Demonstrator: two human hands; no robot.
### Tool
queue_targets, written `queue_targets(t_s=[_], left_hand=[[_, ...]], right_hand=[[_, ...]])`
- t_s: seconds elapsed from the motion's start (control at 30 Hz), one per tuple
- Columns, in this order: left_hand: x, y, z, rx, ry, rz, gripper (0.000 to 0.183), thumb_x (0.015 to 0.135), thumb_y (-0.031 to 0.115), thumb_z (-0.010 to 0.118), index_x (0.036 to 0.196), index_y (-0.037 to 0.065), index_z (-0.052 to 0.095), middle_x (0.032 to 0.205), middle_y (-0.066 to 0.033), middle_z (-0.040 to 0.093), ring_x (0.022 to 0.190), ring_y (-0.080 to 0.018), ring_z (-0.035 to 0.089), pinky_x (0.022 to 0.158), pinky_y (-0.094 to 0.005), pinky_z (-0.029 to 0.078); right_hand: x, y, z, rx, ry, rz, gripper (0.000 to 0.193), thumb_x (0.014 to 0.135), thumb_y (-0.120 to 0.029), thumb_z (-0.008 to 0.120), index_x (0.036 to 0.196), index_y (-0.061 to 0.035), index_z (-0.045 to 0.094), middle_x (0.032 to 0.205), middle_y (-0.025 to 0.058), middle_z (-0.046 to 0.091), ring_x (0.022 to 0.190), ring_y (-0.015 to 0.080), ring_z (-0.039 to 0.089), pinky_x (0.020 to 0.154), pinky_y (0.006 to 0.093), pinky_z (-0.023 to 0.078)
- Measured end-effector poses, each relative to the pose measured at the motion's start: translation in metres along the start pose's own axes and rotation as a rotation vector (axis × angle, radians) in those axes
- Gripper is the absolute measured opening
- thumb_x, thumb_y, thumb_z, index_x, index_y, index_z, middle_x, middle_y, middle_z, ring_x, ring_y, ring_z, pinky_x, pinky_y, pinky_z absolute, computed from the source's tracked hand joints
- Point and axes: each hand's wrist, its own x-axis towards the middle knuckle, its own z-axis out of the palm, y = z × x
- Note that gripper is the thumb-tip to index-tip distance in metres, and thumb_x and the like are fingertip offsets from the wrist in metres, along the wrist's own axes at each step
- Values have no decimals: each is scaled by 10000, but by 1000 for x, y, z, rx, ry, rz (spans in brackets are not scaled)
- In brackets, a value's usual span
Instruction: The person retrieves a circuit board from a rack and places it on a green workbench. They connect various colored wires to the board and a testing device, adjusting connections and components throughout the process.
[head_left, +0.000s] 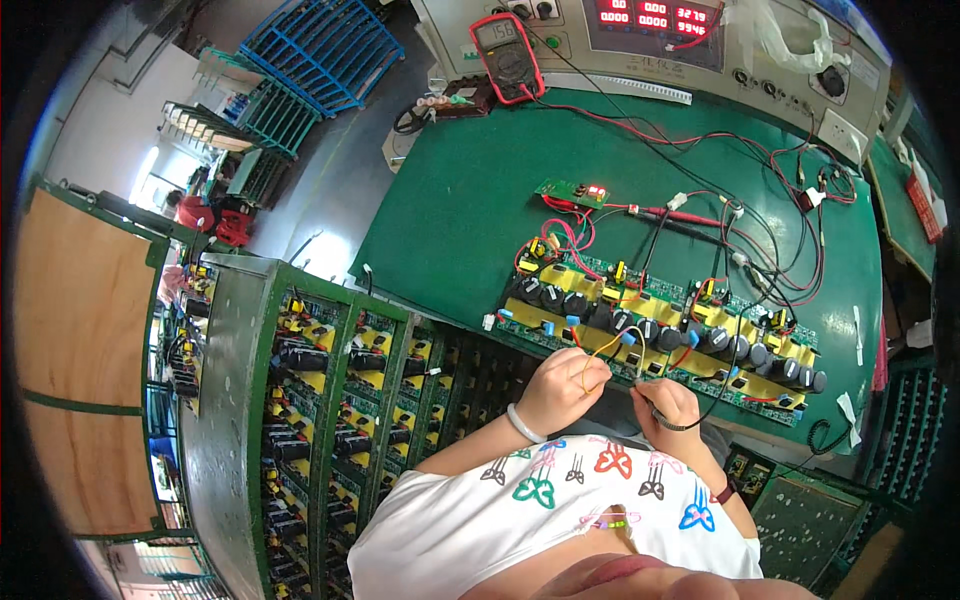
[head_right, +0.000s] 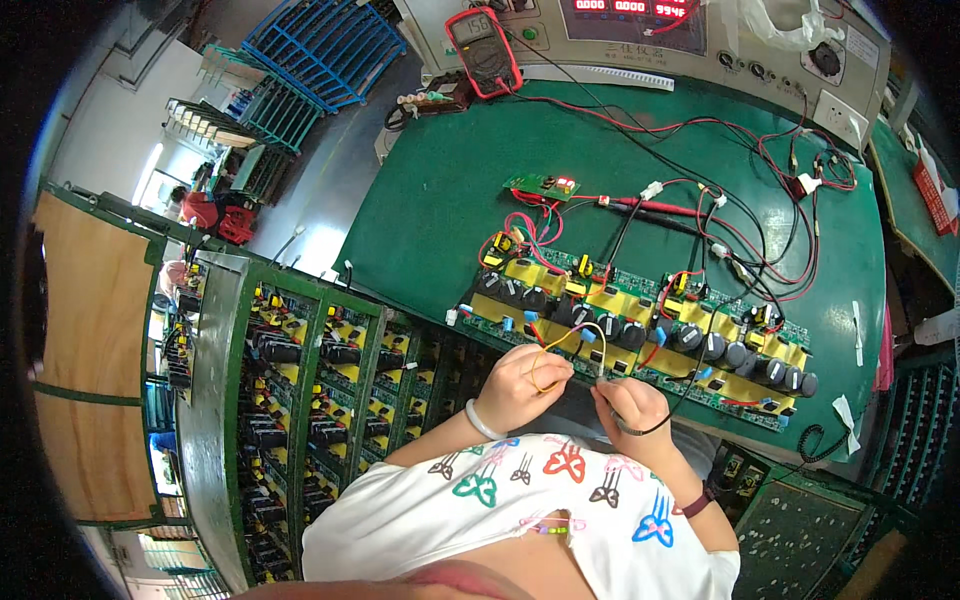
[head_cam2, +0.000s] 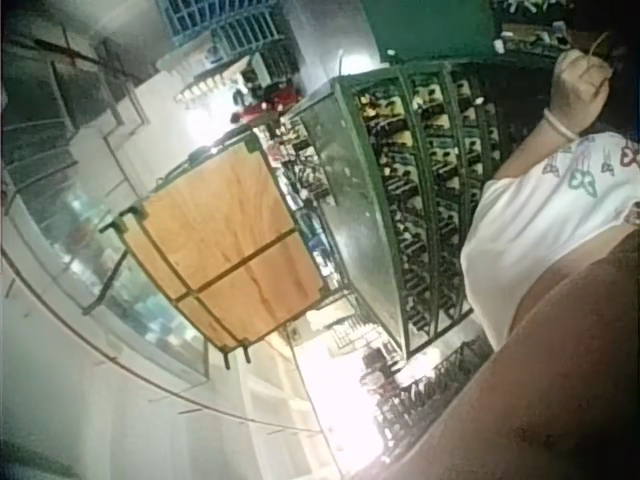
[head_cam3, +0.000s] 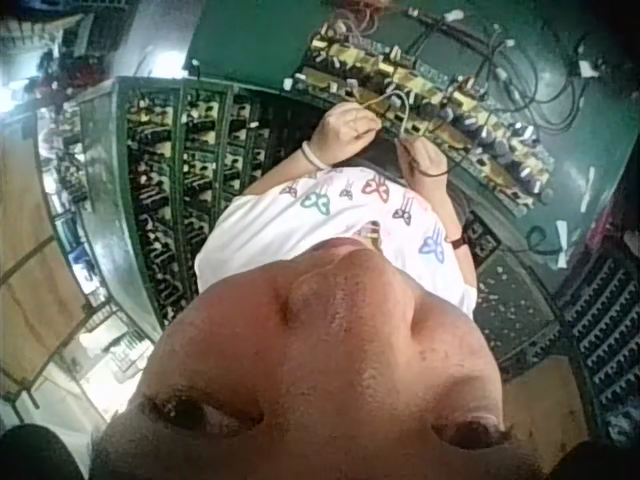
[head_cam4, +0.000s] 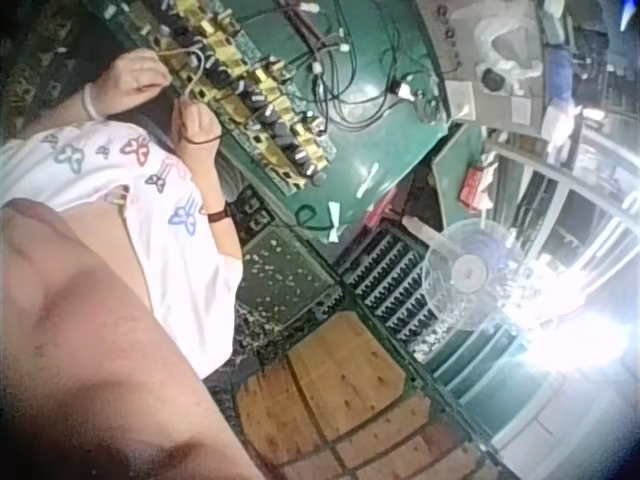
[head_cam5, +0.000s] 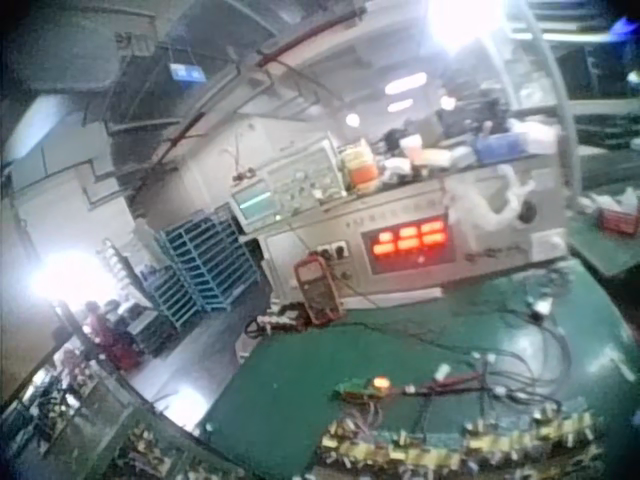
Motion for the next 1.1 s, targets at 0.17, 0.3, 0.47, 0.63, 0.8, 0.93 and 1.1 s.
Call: queue_targets(t_s=[0.17, 0.3, 0.47, 0.63, 0.8, 0.93, 1.1], left_hand=[[9, 3, -3, -4, -48, -14, 160, 737, 2, 758, 866, 40, 673, 899, -84, 693, 803, -283, 656, 768, -391, 530], [11, 1, -3, 0, -75, -28, 150, 738, 15, 755, 859, 41, 671, 896, -85, 692, 806, -288, 655, 772, -391, 529], [13, 1, -4, -1, -96, -58, 142, 744, 30, 753, 863, 41, 677, 904, -89, 701, 834, -290, 666, 795, -396, 532], [13, 0, -4, 1, -108, -74, 135, 746, 32, 754, 857, 39, 677, 903, -91, 707, 844, -294, 673, 806, -400, 532], [14, 0, -3, -1, -90, -72, 131, 745, 36, 751, 851, 38, 674, 898, -87, 707, 827, -296, 674, 804, -400, 533], [16, -1, -3, 6, -92, -71, 114, 748, 36, 745, 833, 37, 668, 880, -89, 704, 812, -296, 671, 781, -397, 531], [20, -1, -4, -20, -90, -71, 105, 738, 25, 738, 805, 41, 659, 843, -95, 697, 772, -296, 660, 733, -395, 526]], right_hand=[[2, -3, 0, -35, -12, 26, 255, 754, 30, 780, 926, -45, 607, 728, 110, 618, 607, 299, 632, 536, 389, 497], [9, -7, -3, -11, -50, 98, 244, 758, 38, 771, 914, -42, 601, 740, 114, 616, 628, 309, 635, 549, 391, 498], [11, -10, -3, 48, -48, 141, 233, 765, 43, 761, 908, -37, 596, 765, 123, 623, 658, 321, 643, 566, 390, 502], [10, -10, -4, 56, -53, 161, 237, 763, 47, 762, 914, -35, 599, 771, 126, 632, 665, 320, 650, 570, 388, 507], [5, -6, -1, 69, -32, 147, 246, 763, 48, 764, 932, -31, 604, 778, 133, 646, 665, 322, 657, 566, 384, 508], [-1, -4, -2, 99, 14, 104, 253, 766, 48, 766, 945, -27, 604, 767, 137, 642, 643, 319, 654, 550, 384, 502], [-12, -3, -10, 91, 107, 95, 234, 759, 69, 744, 923, -13, 598, 732, 149, 626, 582, 325, 615, 529, 394, 481]])
